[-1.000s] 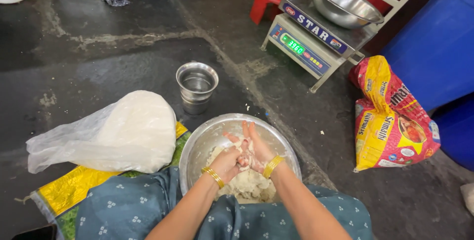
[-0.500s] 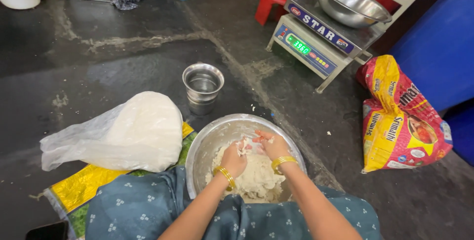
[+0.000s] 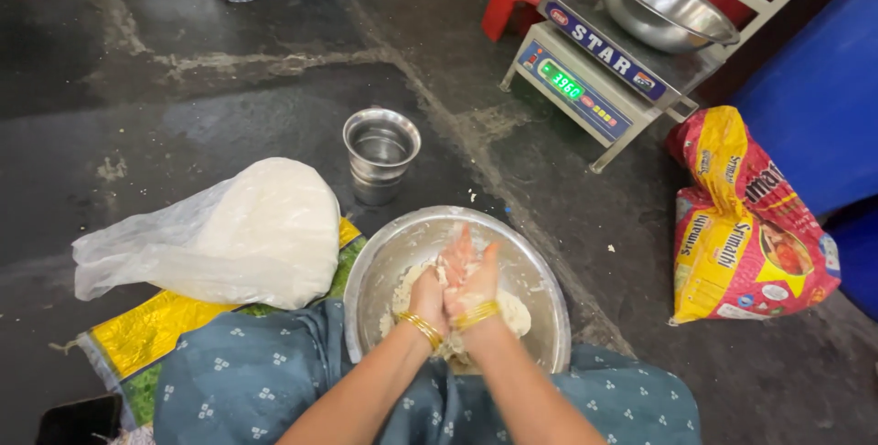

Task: Manually kneading dough in a large metal bowl on the floor.

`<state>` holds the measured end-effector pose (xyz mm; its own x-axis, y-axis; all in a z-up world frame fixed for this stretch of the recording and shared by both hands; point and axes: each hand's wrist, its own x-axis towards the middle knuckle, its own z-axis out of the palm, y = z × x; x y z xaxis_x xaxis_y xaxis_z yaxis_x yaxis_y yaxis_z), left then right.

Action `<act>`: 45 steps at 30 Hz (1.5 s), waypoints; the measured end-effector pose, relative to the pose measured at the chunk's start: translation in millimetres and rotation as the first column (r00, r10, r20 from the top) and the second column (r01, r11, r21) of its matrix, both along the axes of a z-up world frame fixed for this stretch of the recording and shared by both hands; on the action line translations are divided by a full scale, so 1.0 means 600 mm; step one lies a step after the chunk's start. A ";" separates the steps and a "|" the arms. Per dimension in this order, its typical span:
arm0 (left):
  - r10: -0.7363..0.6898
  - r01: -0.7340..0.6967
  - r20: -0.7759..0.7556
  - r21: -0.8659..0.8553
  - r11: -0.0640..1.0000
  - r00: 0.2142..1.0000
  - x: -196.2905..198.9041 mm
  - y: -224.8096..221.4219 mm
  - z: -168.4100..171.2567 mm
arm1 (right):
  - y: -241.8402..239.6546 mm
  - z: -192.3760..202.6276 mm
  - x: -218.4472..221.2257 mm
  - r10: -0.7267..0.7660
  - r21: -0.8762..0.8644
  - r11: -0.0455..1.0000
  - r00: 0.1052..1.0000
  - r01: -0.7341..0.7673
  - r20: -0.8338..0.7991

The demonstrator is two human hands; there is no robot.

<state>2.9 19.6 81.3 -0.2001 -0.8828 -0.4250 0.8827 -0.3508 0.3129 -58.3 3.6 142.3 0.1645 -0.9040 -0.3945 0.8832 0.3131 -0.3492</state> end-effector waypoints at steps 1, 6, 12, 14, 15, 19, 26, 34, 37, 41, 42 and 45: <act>0.001 -0.001 -0.003 0.002 1.000 1.000 -0.002 -0.002 -0.011 | 0.006 0.004 0.010 0.001 0.002 1.000 1.000 -0.001 -0.003; -0.094 0.082 0.119 0.106 0.991 0.988 -0.001 0.012 0.009 | 0.010 -0.016 0.025 -0.281 -0.374 0.927 0.591 -0.038 -0.756; -0.135 0.132 -0.029 -0.088 0.987 0.990 0.000 0.021 0.044 | -0.008 -0.021 0.003 -0.279 -0.375 0.791 0.261 -0.483 -0.924; -0.075 0.071 -0.039 -0.089 0.993 0.996 -0.014 -0.012 -0.027 | 0.000 -0.028 0.008 -0.199 -0.264 0.785 0.176 -0.560 -0.964; -0.020 0.017 -0.042 -0.087 0.996 0.999 -0.021 -0.020 -0.065 | 0.012 -0.034 0.009 -0.121 -0.150 0.772 0.089 -0.618 -0.989; 0.047 -0.049 -0.112 -0.014 0.999 0.993 0.009 -0.086 -0.094 | 0.064 -0.005 -0.008 -0.201 -0.043 0.632 -0.111 -0.774 -0.973; 0.059 -0.064 -0.044 -0.113 0.991 0.997 -0.014 -0.064 -0.131 | -0.012 -0.095 -0.044 -0.215 -0.010 0.619 -0.158 -0.785 -0.964; -0.202 0.209 0.055 -0.230 0.950 0.978 0.010 -0.005 0.005 | -0.040 -0.017 -0.077 0.148 0.171 0.874 -0.087 -0.455 -0.985; -0.044 0.214 0.809 -0.102 0.972 0.587 -0.001 -0.010 0.015 | 0.010 -0.022 -0.097 -0.257 -0.160 0.754 -0.062 -0.637 -0.964; 0.320 0.111 0.934 -0.339 0.934 0.159 0.010 0.031 0.104 | 0.030 -0.050 -0.100 -0.009 -0.121 0.877 0.237 -0.464 -0.971; 0.343 0.147 0.939 -0.342 0.928 0.019 0.014 0.046 0.132 | 0.020 -0.082 -0.112 0.070 -0.049 0.924 0.294 -0.379 -0.953; 0.562 0.397 0.674 -0.405 0.824 -0.479 0.005 0.047 0.095 | -0.005 -0.091 -0.107 0.083 -0.032 0.935 0.306 -0.354 -0.949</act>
<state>5.9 48.0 138.2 0.0786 -0.8711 0.4848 -0.8070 0.2300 0.5439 -122.3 0.4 87.9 0.0211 -0.9676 -0.2516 -0.1495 0.2457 -0.9577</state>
